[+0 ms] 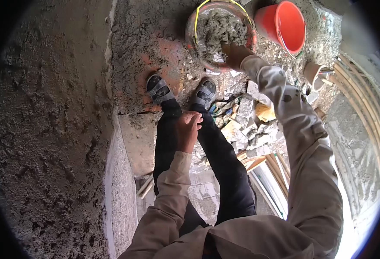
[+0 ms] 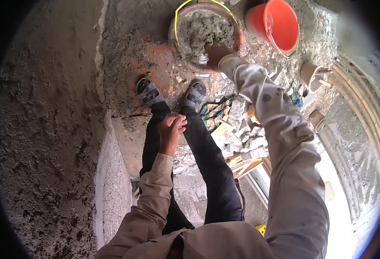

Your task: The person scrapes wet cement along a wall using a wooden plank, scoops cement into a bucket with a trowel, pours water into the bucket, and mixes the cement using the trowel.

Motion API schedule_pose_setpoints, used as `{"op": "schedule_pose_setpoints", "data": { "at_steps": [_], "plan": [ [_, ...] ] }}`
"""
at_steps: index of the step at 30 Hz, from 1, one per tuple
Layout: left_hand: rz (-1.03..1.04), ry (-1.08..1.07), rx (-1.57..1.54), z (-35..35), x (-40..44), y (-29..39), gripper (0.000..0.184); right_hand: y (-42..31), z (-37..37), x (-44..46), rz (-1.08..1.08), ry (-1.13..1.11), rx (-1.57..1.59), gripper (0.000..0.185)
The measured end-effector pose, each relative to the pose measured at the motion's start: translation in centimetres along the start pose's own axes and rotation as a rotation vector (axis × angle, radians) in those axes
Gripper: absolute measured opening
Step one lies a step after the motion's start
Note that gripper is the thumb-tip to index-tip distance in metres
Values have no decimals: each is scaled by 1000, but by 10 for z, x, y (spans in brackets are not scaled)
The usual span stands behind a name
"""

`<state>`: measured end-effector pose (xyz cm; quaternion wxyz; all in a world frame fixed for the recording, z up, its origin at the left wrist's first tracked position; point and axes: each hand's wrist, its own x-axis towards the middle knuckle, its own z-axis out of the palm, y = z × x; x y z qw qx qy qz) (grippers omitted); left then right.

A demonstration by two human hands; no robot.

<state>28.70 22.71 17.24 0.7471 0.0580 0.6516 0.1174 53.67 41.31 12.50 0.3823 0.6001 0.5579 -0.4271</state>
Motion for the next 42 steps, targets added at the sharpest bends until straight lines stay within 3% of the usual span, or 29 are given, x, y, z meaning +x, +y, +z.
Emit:
{"op": "schedule_pose_setpoints", "data": {
  "at_steps": [1, 3, 4, 6, 8, 10, 13, 14, 18, 20, 21, 22, 24, 25, 26, 28, 30, 32, 36, 38, 40, 42],
  "plan": [
    [-26, -18, -20, 3, -1, 3, 21, 14, 15, -8, -64, 156, -77, 45],
    [-46, -33, -24, 2, -5, 6, 20, 27, -2, -43, -42, 160, -159, 51],
    [-46, -39, -31, 3, -2, 9, 20, 21, -25, -68, 74, 181, -107, 54],
    [-54, -33, -53, 4, -5, 14, 19, 50, -28, -68, 34, 327, -207, 55],
    [-43, -36, -61, 2, 0, 21, 19, 60, -36, -29, 60, 419, -300, 51],
    [-46, -48, -57, -1, -1, 20, 18, 46, -47, 41, 96, 240, -333, 40],
    [-47, 3, -55, -7, 4, 21, 19, 41, 10, 133, 235, 412, -231, 32],
    [-52, 15, -54, -7, 0, 19, 19, 29, 17, 111, 155, 479, -139, 30],
    [-61, -24, -17, -1, -1, 23, 21, 14, 27, 23, 206, 450, 169, 23],
    [-49, -33, -14, -2, -4, 22, 20, 27, 50, -5, 20, 581, 25, 23],
    [-39, -37, -23, -2, -2, 22, 20, 33, 47, -23, 9, 444, 83, 27],
    [-23, -38, -36, -1, 3, 22, 20, 35, 43, -38, 9, 425, -9, 19],
    [-31, -32, -29, 2, 4, 26, 21, 50, 29, -56, 42, 304, -90, 31],
    [-26, -37, -34, 3, 1, 28, 20, 59, 23, -63, -13, 367, -101, 58],
    [-15, -36, -39, 4, 2, 31, 20, 66, 19, -57, 93, 376, -31, 59],
    [-43, -35, -31, 7, 1, 33, 20, 103, 20, 0, 85, 444, -45, 60],
    [-50, -29, -43, 7, 0, 32, 21, 94, 5, 64, 65, 151, -148, 59],
    [-54, -14, -44, 6, 1, 25, 21, 64, 15, 102, 214, 130, -195, 43],
    [-25, -53, -22, 10, -2, 31, 22, 39, 58, 61, 190, 370, -99, 40],
    [-40, -49, -11, 13, 4, 30, 23, 33, 52, 5, -9, 346, 30, 40],
    [-29, -42, -19, 14, 4, 30, 23, 23, 32, -47, 5, 248, 128, 50],
    [-38, -44, -18, 19, 3, 35, 23, 50, 69, -60, -220, 433, 190, 58]
  ]
}}
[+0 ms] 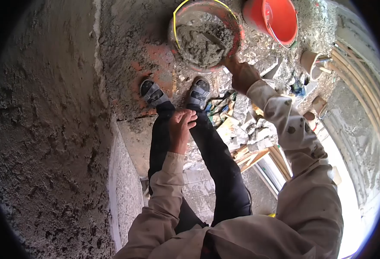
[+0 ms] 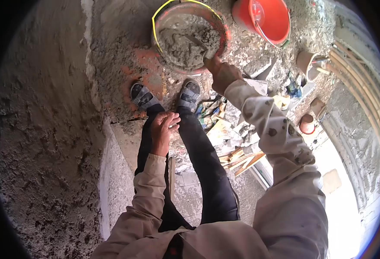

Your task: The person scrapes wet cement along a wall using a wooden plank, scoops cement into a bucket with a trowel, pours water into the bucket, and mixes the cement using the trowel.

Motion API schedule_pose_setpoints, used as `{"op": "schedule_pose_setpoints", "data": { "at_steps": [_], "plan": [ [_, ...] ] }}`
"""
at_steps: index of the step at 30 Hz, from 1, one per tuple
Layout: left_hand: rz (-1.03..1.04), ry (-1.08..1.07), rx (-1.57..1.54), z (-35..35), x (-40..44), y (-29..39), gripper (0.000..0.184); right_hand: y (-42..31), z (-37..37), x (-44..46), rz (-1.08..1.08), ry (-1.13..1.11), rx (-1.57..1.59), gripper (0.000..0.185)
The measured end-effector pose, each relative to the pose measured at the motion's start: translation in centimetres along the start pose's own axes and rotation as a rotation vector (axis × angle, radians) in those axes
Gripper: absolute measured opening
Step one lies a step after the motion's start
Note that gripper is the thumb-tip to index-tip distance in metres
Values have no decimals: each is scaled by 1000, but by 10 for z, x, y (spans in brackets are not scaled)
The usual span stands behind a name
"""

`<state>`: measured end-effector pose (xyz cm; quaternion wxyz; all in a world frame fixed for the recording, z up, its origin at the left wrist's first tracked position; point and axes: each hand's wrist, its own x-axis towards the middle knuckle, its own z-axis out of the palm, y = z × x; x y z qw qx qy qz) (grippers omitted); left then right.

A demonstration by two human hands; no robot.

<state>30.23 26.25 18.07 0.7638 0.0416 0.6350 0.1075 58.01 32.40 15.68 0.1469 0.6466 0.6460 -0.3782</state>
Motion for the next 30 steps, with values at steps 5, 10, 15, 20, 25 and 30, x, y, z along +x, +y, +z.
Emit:
{"op": "schedule_pose_setpoints", "data": {
  "at_steps": [5, 10, 15, 20, 25, 30],
  "plan": [
    [-21, 6, 3, -1, 1, 4, 25, -19, 27, 9, 353, -189, 562, 46],
    [-31, 17, 19, 0, 4, 1, 26, -16, 56, 74, 668, -439, 1922, 10],
    [-20, 33, 73, 12, 4, 3, 26, 8, 37, 57, 497, -540, 2674, 8],
    [-20, 18, 54, 16, 6, -4, 23, 15, -7, 19, 576, -400, 2172, 8],
    [-33, 4, 18, 13, 1, -5, 22, 35, -43, 70, 334, -387, 331, 48],
    [-16, 27, 8, 11, -3, -3, 21, 17, 103, 187, 420, -205, -608, 66]
  ]
}}
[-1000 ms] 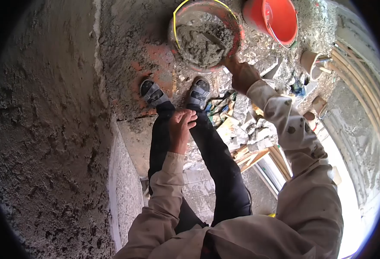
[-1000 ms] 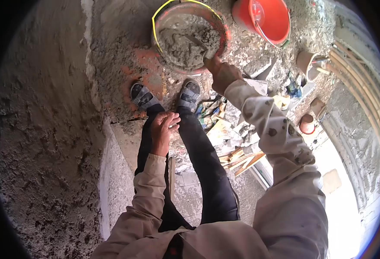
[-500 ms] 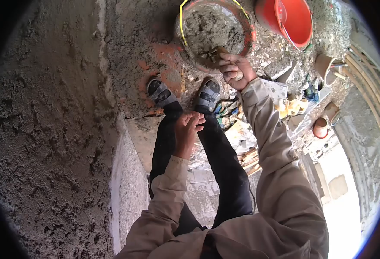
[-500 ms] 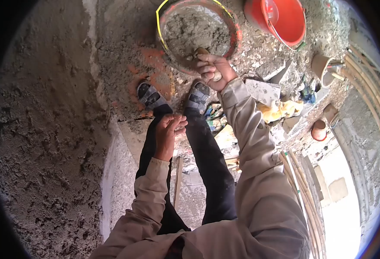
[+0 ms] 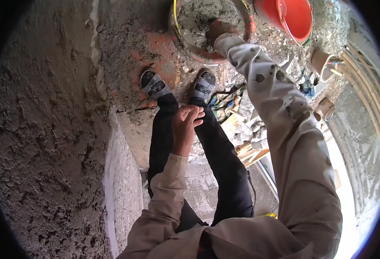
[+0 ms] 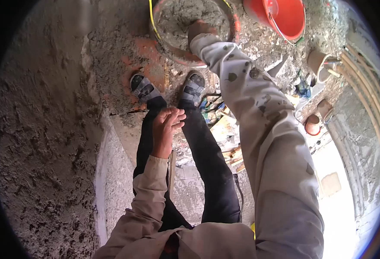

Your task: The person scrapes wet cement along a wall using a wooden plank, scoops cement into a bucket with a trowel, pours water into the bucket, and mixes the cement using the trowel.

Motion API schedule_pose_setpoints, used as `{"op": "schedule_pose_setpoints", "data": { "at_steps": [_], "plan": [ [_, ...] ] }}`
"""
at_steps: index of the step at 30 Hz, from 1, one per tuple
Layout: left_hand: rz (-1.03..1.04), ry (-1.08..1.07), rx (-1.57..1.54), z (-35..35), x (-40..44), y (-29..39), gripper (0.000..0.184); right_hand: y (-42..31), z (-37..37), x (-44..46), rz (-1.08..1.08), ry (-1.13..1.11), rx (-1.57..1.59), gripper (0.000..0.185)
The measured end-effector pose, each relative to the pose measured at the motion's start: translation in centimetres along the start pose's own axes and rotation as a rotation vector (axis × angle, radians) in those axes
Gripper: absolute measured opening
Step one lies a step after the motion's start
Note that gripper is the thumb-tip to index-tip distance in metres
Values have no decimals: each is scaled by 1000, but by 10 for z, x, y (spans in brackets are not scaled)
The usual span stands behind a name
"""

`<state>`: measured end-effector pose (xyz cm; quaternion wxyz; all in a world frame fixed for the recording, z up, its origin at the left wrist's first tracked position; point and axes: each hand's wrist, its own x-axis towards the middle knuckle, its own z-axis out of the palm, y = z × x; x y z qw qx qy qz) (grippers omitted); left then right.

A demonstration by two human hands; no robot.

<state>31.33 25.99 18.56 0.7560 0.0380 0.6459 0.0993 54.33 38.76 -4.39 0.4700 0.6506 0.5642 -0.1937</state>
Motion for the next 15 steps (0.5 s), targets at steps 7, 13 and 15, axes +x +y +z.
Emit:
{"op": "schedule_pose_setpoints", "data": {
  "at_steps": [7, 13, 15],
  "plan": [
    [30, -41, -15, 4, 1, 2, 22, 109, -42, -162, -308, 106, 488, 53],
    [17, -38, -48, 1, -1, 11, 22, 109, -17, -138, -19, -433, 1192, 39],
    [31, -44, -53, 0, -2, 13, 22, 100, 5, -98, 54, -764, 1831, 24]
  ]
}}
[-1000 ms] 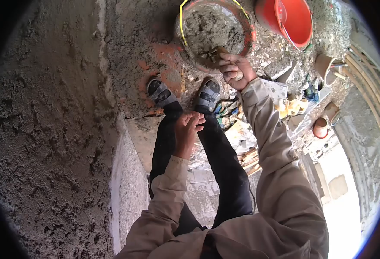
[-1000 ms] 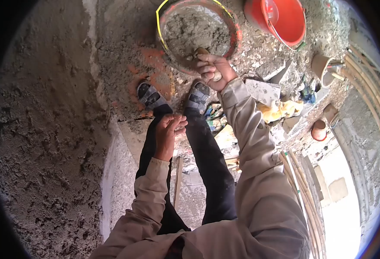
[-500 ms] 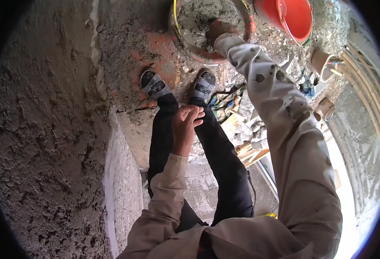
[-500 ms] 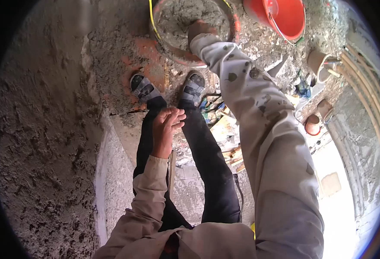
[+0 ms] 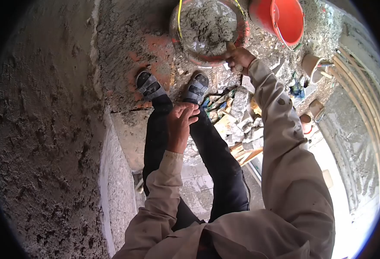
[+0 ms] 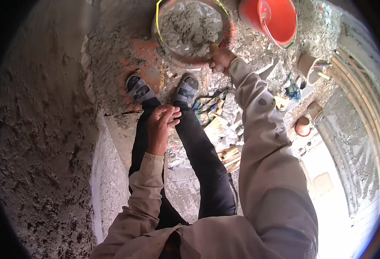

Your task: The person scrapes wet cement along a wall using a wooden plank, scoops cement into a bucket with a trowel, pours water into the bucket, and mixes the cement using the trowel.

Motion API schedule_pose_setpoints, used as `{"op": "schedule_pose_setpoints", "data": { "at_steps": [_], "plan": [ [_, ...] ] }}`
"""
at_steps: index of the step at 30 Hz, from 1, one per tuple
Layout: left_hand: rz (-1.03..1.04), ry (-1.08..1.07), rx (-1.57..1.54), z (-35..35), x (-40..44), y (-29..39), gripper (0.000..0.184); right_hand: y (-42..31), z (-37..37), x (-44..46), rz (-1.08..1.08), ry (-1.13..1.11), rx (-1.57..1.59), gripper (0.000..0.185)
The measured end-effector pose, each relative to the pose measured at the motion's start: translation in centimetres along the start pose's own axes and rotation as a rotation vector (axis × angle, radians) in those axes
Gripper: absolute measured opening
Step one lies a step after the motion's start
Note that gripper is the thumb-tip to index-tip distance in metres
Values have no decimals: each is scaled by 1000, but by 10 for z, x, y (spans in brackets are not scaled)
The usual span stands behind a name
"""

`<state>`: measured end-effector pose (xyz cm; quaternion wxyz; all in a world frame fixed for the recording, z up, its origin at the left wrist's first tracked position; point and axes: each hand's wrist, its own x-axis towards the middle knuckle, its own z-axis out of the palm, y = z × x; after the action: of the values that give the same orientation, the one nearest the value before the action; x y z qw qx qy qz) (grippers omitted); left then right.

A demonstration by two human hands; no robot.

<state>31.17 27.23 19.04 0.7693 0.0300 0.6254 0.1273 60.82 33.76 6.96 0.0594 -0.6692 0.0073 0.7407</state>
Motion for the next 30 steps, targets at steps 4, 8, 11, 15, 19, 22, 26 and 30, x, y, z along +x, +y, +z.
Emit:
{"op": "schedule_pose_setpoints", "data": {
  "at_steps": [4, 8, 11, 15, 19, 22, 26, 30],
  "plan": [
    [6, -6, -7, 0, 2, -7, 21, -24, 20, -66, 31, -6, -216, 25],
    [-5, -7, 8, 3, -1, -3, 20, -31, 12, -111, -342, 237, -1354, 44],
    [-7, 1, 20, 1, -1, 2, 18, -75, 2, -94, -484, 400, -1606, 64],
    [2, 19, 16, -8, -3, 3, 18, -101, 8, 82, -202, 729, -1810, 37],
    [1, -10, 26, -7, -8, -1, 20, -64, 47, 50, -228, 417, -1837, 49],
    [18, -28, 8, -5, -5, 0, 20, -32, 33, -12, -307, 375, -1761, 57],
    [22, -12, -24, -4, -4, 0, 20, -34, 31, -109, -298, 314, -1563, 63],
    [-2, -17, -30, -4, -7, 3, 21, -44, -7, -47, -93, 381, -1180, 64]
  ]
}}
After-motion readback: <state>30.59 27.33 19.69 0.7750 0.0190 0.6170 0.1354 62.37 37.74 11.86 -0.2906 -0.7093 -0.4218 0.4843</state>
